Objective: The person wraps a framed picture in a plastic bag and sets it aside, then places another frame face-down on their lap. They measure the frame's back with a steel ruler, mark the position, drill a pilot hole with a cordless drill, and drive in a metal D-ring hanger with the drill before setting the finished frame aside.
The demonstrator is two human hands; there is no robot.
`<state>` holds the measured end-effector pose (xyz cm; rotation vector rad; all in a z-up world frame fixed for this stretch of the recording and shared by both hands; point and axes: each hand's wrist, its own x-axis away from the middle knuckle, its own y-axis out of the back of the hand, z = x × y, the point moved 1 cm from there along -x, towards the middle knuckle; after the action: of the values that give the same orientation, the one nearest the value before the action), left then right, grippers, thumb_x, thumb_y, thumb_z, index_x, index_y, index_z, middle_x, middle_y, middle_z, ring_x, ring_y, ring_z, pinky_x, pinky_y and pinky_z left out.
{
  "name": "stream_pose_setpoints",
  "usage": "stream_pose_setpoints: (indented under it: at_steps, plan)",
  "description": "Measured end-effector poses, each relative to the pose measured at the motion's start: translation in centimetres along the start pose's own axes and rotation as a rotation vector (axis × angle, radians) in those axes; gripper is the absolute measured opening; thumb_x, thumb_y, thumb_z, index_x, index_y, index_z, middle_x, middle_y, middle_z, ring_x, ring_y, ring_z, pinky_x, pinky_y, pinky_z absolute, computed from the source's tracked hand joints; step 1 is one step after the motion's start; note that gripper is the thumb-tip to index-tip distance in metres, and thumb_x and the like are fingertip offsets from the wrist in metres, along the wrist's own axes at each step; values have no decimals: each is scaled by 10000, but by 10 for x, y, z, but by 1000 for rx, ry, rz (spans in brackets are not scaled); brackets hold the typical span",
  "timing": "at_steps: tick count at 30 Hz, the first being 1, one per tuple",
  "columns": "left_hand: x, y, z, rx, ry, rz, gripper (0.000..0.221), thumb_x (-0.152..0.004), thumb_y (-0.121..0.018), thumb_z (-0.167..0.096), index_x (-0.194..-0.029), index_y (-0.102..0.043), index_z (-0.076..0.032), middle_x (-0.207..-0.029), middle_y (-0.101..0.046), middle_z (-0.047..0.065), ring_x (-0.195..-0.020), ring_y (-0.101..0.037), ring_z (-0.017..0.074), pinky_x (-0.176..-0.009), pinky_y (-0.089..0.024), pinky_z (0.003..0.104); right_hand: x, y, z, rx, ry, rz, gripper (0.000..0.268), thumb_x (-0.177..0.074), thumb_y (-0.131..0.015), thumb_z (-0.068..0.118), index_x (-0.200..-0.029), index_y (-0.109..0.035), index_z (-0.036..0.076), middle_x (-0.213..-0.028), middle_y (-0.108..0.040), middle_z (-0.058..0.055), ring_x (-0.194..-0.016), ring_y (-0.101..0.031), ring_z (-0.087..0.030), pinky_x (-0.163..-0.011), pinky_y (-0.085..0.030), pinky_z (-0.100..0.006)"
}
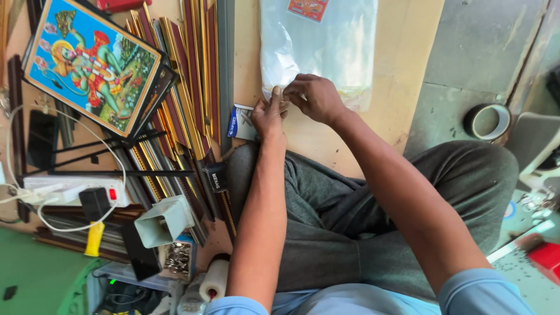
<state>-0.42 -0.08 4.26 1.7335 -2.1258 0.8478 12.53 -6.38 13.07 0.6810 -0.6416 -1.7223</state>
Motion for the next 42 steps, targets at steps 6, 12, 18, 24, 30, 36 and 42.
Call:
stream_pose_setpoints:
  at_steps: [6, 12, 18, 24, 30, 36, 42]
  plan:
    - [-2, -1, 1, 15, -115, 124, 205, -917, -792, -218, -994, -704, -49, -866, -747, 20, -769, -690, 97, -678, -529, 236, -9, 1, -5, -115, -139, -64, 75, -931, -641, 120, -972, -694, 86, -934, -695, -113, -814, -678, -326, -711, -533, -409]
    - [-4, -2, 5, -116, -260, 129, 179, -937, -749, -146, -1020, -675, -6, -890, -744, 49, -771, -681, 107, -688, -541, 256, -10, 3, -1, -20, -98, -55, 95, -972, -647, 155, -982, -644, 61, -939, -685, -130, -845, -657, -367, -706, -507, -458]
    - [-1, -2, -2, -262, -351, 98, 174, -922, -725, -105, -1013, -625, 4, -928, -739, 79, -807, -727, 139, -724, -588, 284, -15, 2, -4, 126, 54, 17, 103, -938, -648, 158, -988, -653, 68, -932, -684, -113, -885, -658, -356, -729, -517, -467]
    - [10, -11, -23, -650, -328, -104, 174, -815, -740, -135, -855, -609, -27, -823, -747, 119, -734, -725, 233, -716, -575, 374, -14, -15, -7, 383, 195, 70, 113, -878, -660, 150, -923, -616, 56, -879, -653, -103, -876, -654, -326, -767, -538, -436]
    - [18, -16, -28, -880, -360, -244, 180, -788, -735, -188, -815, -618, -53, -829, -745, 159, -772, -727, 346, -714, -561, 470, -7, -30, -2, 541, 164, -1, 182, -886, -655, 199, -978, -604, 51, -875, -644, -90, -846, -652, -287, -717, -542, -413]
    - [31, -20, -42, -936, -308, -258, 202, -790, -743, -207, -855, -626, -56, -857, -742, 177, -811, -723, 397, -724, -553, 512, -16, -53, -101, 668, -108, -147, 88, -899, -629, 149, -940, -629, 70, -871, -663, -118, -797, -667, -315, -626, -531, -449]
    - [15, -1, -13, -921, -511, -149, 155, -814, -748, -195, -889, -659, -93, -863, -747, 151, -848, -721, 389, -749, -561, 498, -35, 68, -48, 577, -219, -144, 79, -905, -628, 91, -972, -624, 49, -842, -666, -169, -796, -652, -392, -679, -498, -508]
